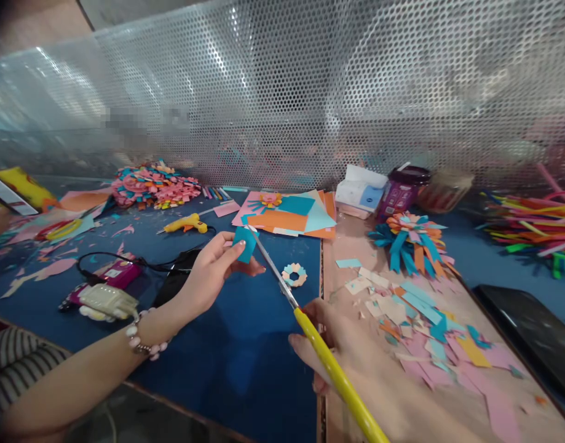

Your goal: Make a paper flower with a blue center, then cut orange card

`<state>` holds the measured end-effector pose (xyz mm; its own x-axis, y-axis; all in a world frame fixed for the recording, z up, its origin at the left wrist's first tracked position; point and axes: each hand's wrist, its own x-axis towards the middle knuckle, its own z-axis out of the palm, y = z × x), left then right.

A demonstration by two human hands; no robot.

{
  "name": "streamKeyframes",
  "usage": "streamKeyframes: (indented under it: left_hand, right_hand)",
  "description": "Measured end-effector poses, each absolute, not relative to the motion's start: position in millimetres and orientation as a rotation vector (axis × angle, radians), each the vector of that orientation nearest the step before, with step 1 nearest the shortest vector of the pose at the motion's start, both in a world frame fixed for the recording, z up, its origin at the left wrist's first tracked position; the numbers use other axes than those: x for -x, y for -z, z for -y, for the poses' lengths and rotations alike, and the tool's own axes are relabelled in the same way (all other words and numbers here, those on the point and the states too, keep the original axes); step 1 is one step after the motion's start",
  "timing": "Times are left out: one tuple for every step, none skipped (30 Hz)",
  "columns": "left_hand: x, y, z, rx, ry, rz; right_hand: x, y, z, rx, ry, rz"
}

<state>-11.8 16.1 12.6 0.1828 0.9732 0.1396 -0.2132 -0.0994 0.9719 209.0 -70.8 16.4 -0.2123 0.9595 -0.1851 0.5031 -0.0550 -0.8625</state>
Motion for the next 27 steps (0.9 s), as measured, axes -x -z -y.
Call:
streamKeyframes:
  left_hand:
    - [11.0,-12.1,-15.2,-1.255,-1.229,-0.844]
    - [10.2,-11.6,-14.1,-1.268,-1.211,-0.832]
    - [9.3,-11.1,-12.9,-1.272,-1.191,-0.821]
    - [8.5,-10.7,-11.6,-1.270,-1.168,-0.812]
    - [7.6,-10.3,-10.3,-1.262,-1.148,-0.803]
    - [6.9,-10.1,-8.9,-1.248,-1.127,-0.795]
    - [6.2,-10.0,-7.5,-1.229,-1.100,-0.791]
    - [5.8,-10.0,-6.2,-1.210,-1.074,-0.790]
    - [5.5,-10.0,-5.0,-1.192,-1.051,-0.789]
    - [5.3,-10.2,-3.9,-1.177,-1.032,-0.790]
    - [5.3,-10.4,-3.0,-1.164,-1.019,-0.791]
    - [5.4,-10.6,-2.2,-1.153,-1.011,-0.793]
    - [5.4,-10.9,-1.4,-1.147,-1.005,-0.795]
    - [5.4,-11.2,-0.8,-1.144,-1.002,-0.797]
    - [5.3,-11.6,-0.2,-1.145,-0.999,-0.800]
    - [5.2,-11.9,0.4,-1.150,-0.997,-0.806]
    - [4.9,-12.3,0.9,-1.156,-0.995,-0.813]
    - [4.6,-12.7,1.4,-1.163,-0.993,-0.824]
    - [4.3,-13.0,1.9,-1.170,-0.993,-0.836]
    - [3.9,-13.4,2.3,-1.178,-0.996,-0.848]
    - [3.6,-13.8,2.8,-1.190,-0.997,-0.856]
    - [3.3,-14.3,3.3,-1.202,-0.995,-0.858]
    - [3.0,-14.8,3.7,-1.214,-0.989,-0.853]
    - [2.7,-15.3,4.2,-1.224,-0.978,-0.845]
    - [2.3,-15.8,4.6,-1.231,-0.964,-0.836]
    - [1.8,-16.4,5.0,-1.236,-0.950,-0.829]
    - [1.3,-16.9,5.3,-1.240,-0.941,-0.824]
  right_hand:
    - [-210.3,-17.0,69.2,1.533,-1.254,1.746]
    - [-210.7,-17.2,67.9,1.514,-1.295,1.752]
    - [-210.5,-17.0,67.2,1.504,-1.329,1.748]
    - [-209.7,-16.5,66.8,1.502,-1.350,1.741]
    - [-208.7,-15.6,66.8,1.503,-1.369,1.734]
    - [-207.6,-14.7,67.0,1.506,-1.385,1.727]
    - [-206.6,-13.8,67.2,1.512,-1.397,1.721]
    - [-205.8,-13.2,67.4,1.518,-1.405,1.719]
    - [-205.2,-13.0,67.6,1.526,-1.408,1.719]
    - [-205.0,-13.2,67.8,1.535,-1.407,1.721]
    - [-204.9,-13.7,67.8,1.545,-1.404,1.723]
    - [-204.9,-14.6,67.9,1.556,-1.398,1.723]
    - [-205.0,-15.6,68.1,1.567,-1.391,1.723]
    - [-205.1,-16.7,68.3,1.575,-1.384,1.722]
    - [-205.2,-17.7,68.6,1.578,-1.378,1.721]
    - [-205.2,-18.4,68.9,1.575,-1.373,1.719]
    - [-205.1,-19.0,69.3,1.566,-1.368,1.717]
    - [-205.0,-19.3,69.6,1.553,-1.364,1.715]
    - [-204.9,-19.5,69.8,1.543,-1.358,1.712]
    - [-204.7,-19.6,70.0,1.537,-1.357,1.711]
    - [-204.5,-19.6,70.1,1.539,-1.356,1.712]
    - [-204.2,-19.7,70.1,1.545,-1.359,1.713]
    - [-203.8,-19.9,70.2,1.548,-1.364,1.716]
    - [-203.3,-20.3,70.2,1.548,-1.368,1.715]
    - [-202.7,-20.9,70.4,1.546,-1.369,1.710]
    - [-202.0,-21.7,70.6,1.542,-1.367,1.699]
    - [-201.2,-22.7,70.9,1.539,-1.364,1.684]
